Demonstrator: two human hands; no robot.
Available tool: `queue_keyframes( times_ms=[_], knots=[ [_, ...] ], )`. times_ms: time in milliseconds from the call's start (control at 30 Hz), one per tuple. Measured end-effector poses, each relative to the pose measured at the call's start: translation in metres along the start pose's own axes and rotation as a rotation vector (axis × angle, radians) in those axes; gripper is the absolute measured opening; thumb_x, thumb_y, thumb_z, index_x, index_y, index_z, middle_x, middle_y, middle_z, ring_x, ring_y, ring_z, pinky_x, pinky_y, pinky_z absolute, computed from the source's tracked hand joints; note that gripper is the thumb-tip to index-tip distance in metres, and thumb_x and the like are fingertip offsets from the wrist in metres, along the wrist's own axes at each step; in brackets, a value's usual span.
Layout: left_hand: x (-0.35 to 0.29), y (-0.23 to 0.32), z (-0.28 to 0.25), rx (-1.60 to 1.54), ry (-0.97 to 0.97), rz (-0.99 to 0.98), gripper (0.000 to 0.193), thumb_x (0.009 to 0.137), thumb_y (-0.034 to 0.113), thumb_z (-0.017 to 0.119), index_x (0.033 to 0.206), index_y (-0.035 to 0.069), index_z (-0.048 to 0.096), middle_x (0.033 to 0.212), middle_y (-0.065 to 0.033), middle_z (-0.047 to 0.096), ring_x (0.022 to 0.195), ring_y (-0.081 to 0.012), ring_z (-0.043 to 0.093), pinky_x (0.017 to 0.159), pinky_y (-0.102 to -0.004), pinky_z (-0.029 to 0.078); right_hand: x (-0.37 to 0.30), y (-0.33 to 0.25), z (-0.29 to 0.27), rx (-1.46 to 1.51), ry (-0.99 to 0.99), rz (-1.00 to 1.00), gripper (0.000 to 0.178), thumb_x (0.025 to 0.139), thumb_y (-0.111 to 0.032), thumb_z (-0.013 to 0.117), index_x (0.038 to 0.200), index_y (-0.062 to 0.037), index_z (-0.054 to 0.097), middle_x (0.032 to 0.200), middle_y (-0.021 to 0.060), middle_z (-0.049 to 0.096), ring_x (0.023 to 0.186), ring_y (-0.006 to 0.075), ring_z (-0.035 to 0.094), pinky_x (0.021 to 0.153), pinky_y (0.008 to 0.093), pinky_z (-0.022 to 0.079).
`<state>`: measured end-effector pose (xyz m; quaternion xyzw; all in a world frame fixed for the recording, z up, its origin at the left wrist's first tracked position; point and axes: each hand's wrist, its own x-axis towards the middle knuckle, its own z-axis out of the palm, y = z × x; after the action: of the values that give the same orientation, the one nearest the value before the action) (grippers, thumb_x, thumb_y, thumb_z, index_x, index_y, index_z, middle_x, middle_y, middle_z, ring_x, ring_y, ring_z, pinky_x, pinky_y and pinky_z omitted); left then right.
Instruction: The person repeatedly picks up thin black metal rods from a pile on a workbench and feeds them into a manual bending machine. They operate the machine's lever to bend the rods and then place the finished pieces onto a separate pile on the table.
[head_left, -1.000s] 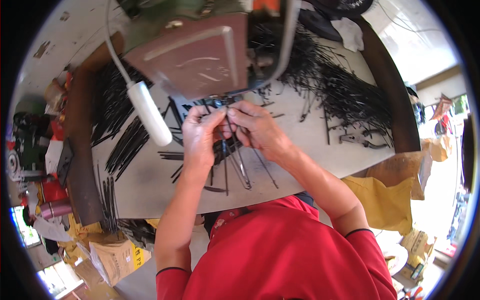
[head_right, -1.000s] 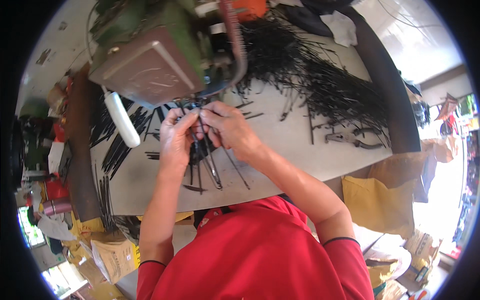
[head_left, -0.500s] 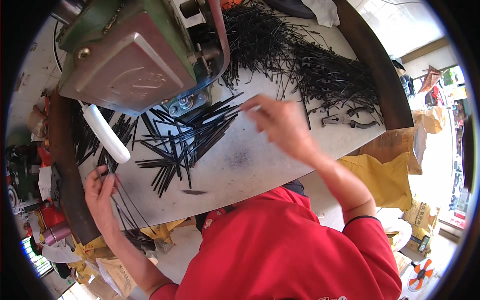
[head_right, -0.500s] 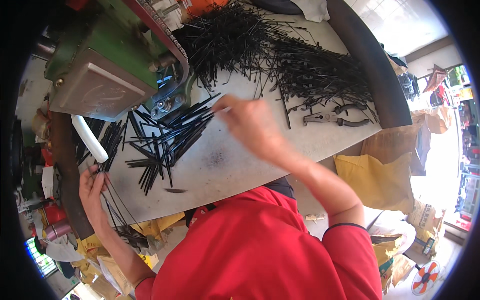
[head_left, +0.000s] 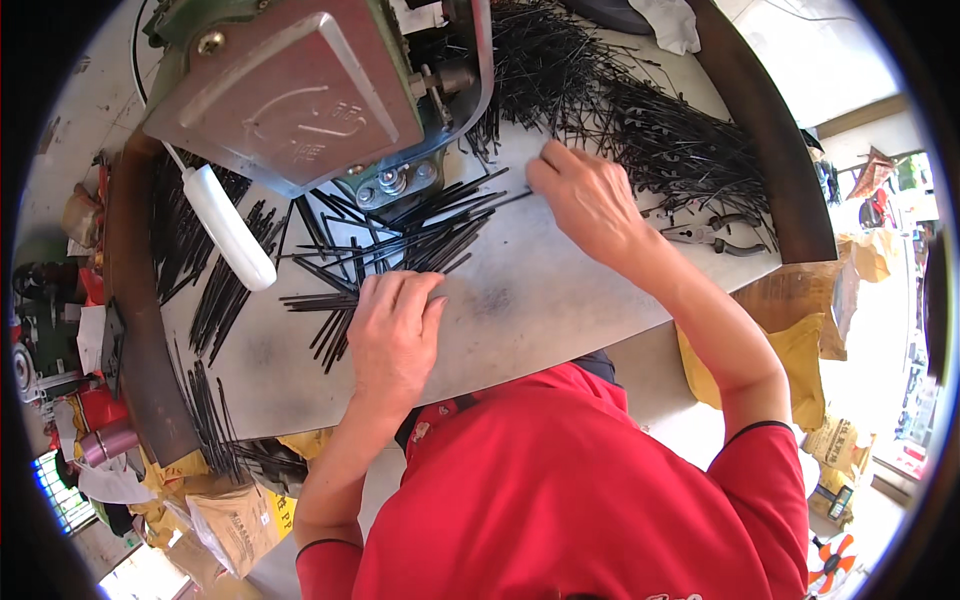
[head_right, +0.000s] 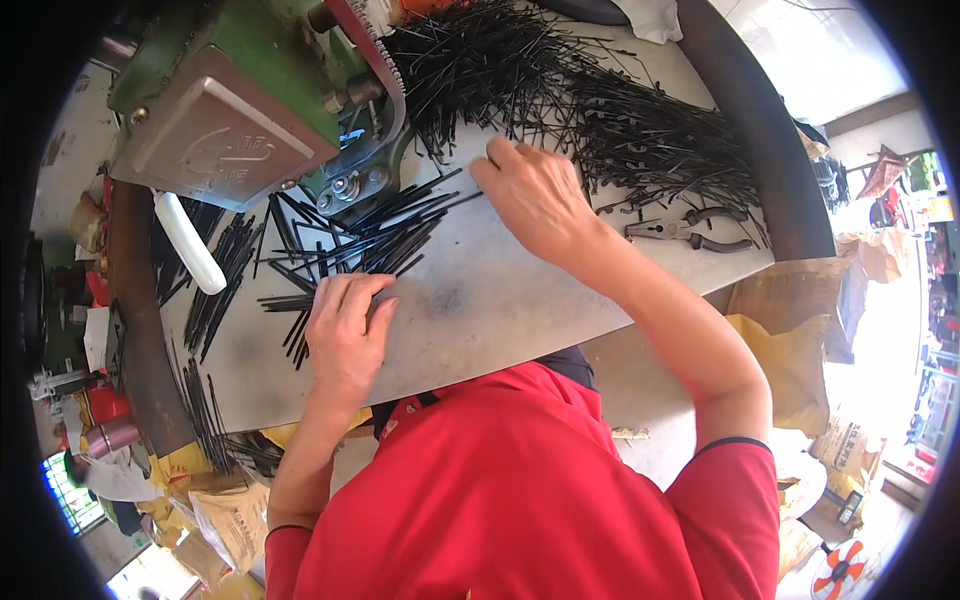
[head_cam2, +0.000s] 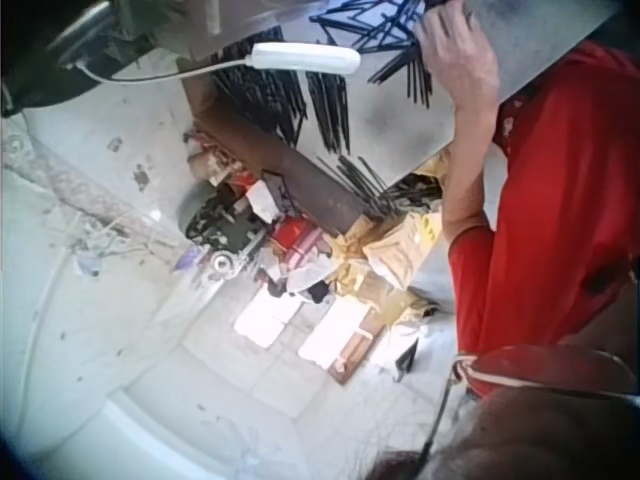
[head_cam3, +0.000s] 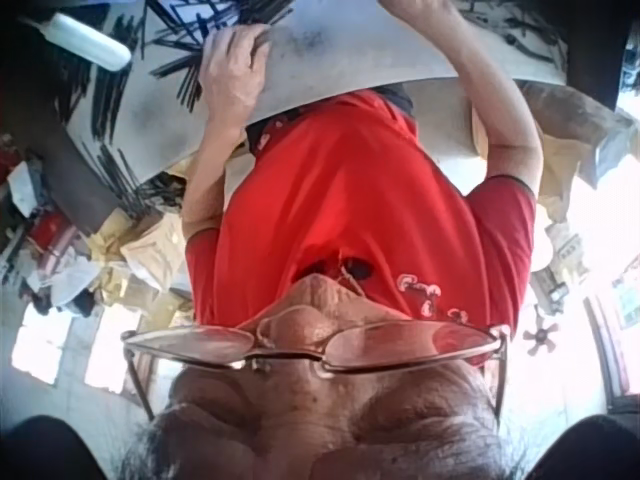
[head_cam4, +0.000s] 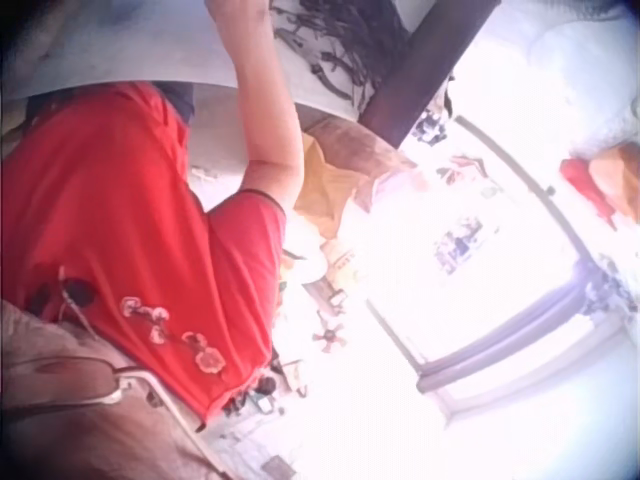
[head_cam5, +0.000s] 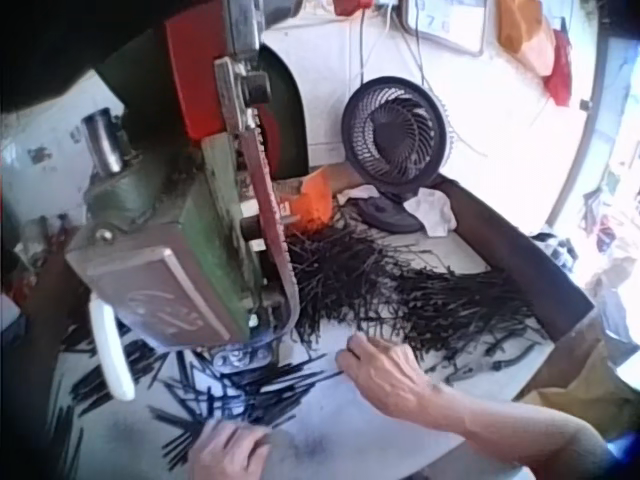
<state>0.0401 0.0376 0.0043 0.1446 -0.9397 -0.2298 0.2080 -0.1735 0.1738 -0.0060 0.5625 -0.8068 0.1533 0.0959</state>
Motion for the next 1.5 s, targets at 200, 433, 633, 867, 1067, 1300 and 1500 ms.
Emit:
queue_keyframes(
  times_ms=[200, 433, 633, 867, 1067, 1300, 1500],
  knots=[
    [-0.006, -0.005, 0.001, 0.002, -0.028, 0.036, 0.013, 0.071, 0.001, 0.070, 0.083, 0.005, 0.065, 0.081, -0.0060, 0.060, 0.079, -0.0256, 0.056, 0.067, -0.0348, 0.046, -0.037, -0.011, -0.031, 0.052, -0.142, -0.033, 0.009, 0.070, -0.002, 0.060, 0.078, -0.0016, 0.054, 0.082, 0.0088, 0.054, 0.077, 0.0262, 0.058, 0.064, 0.0381, 0.050],
    [-0.001, -0.004, 0.012, -0.003, 0.081, 0.075, 0.013, 0.071, 0.001, 0.071, 0.083, 0.005, 0.066, 0.079, -0.0048, 0.058, 0.072, -0.0238, 0.056, 0.063, -0.0336, 0.045, -0.024, -0.010, -0.017, 0.032, -0.108, 0.260, 0.009, 0.077, -0.006, 0.061, 0.080, 0.0002, 0.055, 0.081, 0.0134, 0.058, 0.070, 0.0343, 0.062, 0.060, 0.0412, 0.049],
    [-0.008, -0.004, 0.015, 0.094, 0.029, 0.170, 0.017, 0.070, 0.002, 0.072, 0.085, 0.007, 0.068, 0.077, -0.0046, 0.057, 0.072, -0.0231, 0.056, 0.061, -0.0324, 0.045, -0.019, -0.005, -0.016, 0.039, -0.227, 0.230, 0.008, 0.075, -0.005, 0.059, 0.076, 0.0017, 0.056, 0.079, 0.0165, 0.061, 0.071, 0.0369, 0.062, 0.063, 0.0410, 0.050],
    [-0.012, -0.001, 0.018, -0.012, 0.062, 0.070, 0.017, 0.069, 0.004, 0.072, 0.085, 0.006, 0.067, 0.077, -0.0046, 0.055, 0.070, -0.0237, 0.054, 0.059, -0.0341, 0.044, -0.020, 0.011, -0.023, 0.316, -0.184, 0.258, 0.010, 0.078, -0.007, 0.057, 0.080, 0.0034, 0.059, 0.076, 0.0161, 0.061, 0.066, 0.0319, 0.061, 0.064, 0.0379, 0.048],
    [-0.005, -0.004, 0.023, 0.086, 0.068, 0.109, 0.014, 0.076, 0.001, 0.066, 0.089, 0.005, 0.061, 0.080, -0.0082, 0.056, 0.071, -0.0271, 0.054, 0.061, -0.0361, 0.044, -0.020, 0.002, -0.027, 0.348, -0.172, 0.419, 0.010, 0.077, -0.005, 0.058, 0.082, 0.0035, 0.060, 0.078, 0.0157, 0.060, 0.071, 0.0291, 0.062, 0.067, 0.0374, 0.049],
    [-0.007, -0.007, 0.019, -0.174, 0.127, -0.044, 0.007, 0.088, 0.003, 0.056, 0.094, 0.003, 0.059, 0.082, -0.0106, 0.056, 0.072, -0.0261, 0.054, 0.065, -0.0349, 0.045, -0.016, 0.000, -0.034, 0.104, -0.008, 0.347, 0.008, 0.077, -0.006, 0.058, 0.082, -0.0022, 0.064, 0.085, 0.0129, 0.062, 0.074, 0.0335, 0.063, 0.067, 0.0407, 0.051],
    [0.006, -0.019, -0.008, -0.548, 0.071, -0.373, 0.019, 0.095, 0.011, 0.049, 0.108, 0.001, 0.060, 0.085, -0.0040, 0.059, 0.072, -0.0102, 0.055, 0.066, -0.0244, 0.045, -0.012, -0.058, -0.105, -0.261, -0.133, -0.162, 0.009, 0.064, -0.005, 0.062, 0.072, -0.0041, 0.058, 0.075, 0.0081, 0.050, 0.070, 0.0243, 0.057, 0.058, 0.0378, 0.045]
  ],
)
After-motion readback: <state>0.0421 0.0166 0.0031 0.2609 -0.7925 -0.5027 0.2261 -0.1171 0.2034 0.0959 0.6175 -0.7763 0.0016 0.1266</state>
